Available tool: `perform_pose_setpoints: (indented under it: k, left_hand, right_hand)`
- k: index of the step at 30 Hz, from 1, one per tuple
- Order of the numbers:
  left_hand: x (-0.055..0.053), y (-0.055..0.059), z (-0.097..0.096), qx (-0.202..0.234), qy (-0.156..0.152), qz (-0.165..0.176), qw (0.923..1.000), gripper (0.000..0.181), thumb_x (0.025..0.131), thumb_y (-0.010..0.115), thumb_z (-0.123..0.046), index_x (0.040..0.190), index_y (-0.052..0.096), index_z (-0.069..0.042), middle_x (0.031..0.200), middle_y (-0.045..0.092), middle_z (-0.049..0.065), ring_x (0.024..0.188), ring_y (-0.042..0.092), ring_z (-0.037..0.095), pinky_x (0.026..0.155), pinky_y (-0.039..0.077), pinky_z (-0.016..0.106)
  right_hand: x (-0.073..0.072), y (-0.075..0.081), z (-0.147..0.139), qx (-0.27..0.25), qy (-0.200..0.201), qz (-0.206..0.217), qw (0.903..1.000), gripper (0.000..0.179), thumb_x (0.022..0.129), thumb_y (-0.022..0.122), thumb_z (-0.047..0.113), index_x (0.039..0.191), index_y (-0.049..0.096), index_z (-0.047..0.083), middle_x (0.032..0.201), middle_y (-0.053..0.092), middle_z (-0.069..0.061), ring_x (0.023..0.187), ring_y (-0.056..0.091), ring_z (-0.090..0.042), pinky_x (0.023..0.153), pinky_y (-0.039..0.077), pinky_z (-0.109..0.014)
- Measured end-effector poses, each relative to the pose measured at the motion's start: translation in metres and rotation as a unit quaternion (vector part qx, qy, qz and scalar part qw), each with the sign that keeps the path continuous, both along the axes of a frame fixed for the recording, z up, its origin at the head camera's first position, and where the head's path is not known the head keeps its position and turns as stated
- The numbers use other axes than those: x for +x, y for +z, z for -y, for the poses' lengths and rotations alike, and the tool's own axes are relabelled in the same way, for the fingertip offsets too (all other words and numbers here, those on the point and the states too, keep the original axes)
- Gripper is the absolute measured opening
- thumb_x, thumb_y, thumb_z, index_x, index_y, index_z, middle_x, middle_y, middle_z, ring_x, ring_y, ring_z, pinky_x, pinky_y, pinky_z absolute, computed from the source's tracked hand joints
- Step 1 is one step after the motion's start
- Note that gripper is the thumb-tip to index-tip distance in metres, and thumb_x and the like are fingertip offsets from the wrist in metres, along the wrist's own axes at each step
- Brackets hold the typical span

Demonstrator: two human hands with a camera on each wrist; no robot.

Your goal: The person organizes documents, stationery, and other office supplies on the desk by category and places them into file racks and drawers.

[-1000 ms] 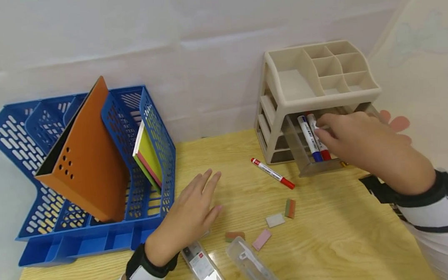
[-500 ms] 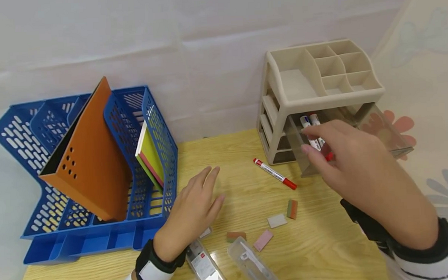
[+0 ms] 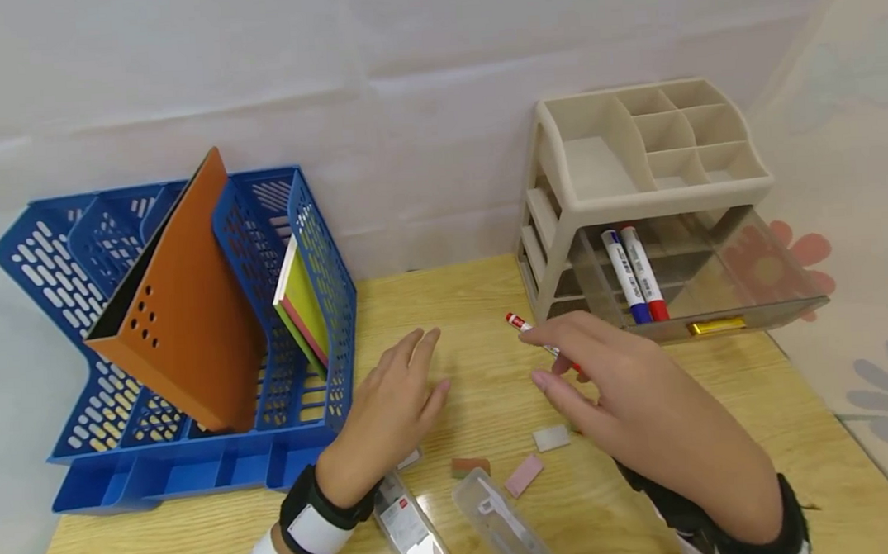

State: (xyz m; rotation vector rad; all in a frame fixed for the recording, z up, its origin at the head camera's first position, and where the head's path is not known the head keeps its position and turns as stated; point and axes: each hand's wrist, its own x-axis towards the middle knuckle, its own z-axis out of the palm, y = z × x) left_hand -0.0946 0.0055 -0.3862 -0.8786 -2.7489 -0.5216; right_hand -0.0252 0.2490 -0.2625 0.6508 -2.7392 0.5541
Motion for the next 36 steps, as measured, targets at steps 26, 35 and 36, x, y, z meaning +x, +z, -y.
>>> perform_pose_setpoints:
  k: [26, 35, 36]
  left_hand:
    - [-0.001, -0.001, -0.005, 0.001, -0.024, -0.023, 0.9994, 0.06, 0.093, 0.061, -0.032, 0.142, 0.044, -0.002, 0.138, 0.052, 0.025, 0.119, 0.056, 0.037, 0.085, 0.058, 0.048]
    - [0.002, -0.003, -0.005, 0.002, -0.025, -0.013, 0.9996, 0.058, 0.094, 0.06, -0.032, 0.141, 0.045, -0.002, 0.139, 0.051, 0.025, 0.119, 0.055, 0.038, 0.083, 0.058, 0.049]
    - [0.002, -0.003, -0.005, 0.002, -0.025, -0.011, 0.9996, 0.058, 0.094, 0.06, -0.032, 0.141, 0.045, -0.002, 0.139, 0.051, 0.025, 0.119, 0.055, 0.038, 0.084, 0.058, 0.049]
  right_hand:
    - [-0.063, -0.084, 0.009, 0.079, -0.026, 0.176, 0.9808, 0.051, 0.089, 0.066, 0.022, 0.127, 0.054, -0.01, 0.12, 0.056, -0.034, 0.108, 0.056, -0.047, 0.088, 0.05, -0.061]
    - [-0.077, -0.112, 0.001, 0.12, -0.062, 0.2, 0.9704, 0.041, 0.085, 0.068, 0.014, 0.105, 0.057, -0.02, 0.1, 0.06, -0.037, 0.094, 0.058, -0.05, 0.082, 0.052, -0.06]
    - [-0.079, -0.117, -0.002, 0.124, -0.065, 0.201, 0.9696, 0.036, 0.085, 0.068, 0.014, 0.099, 0.059, -0.018, 0.097, 0.061, -0.035, 0.092, 0.059, -0.049, 0.081, 0.053, -0.059]
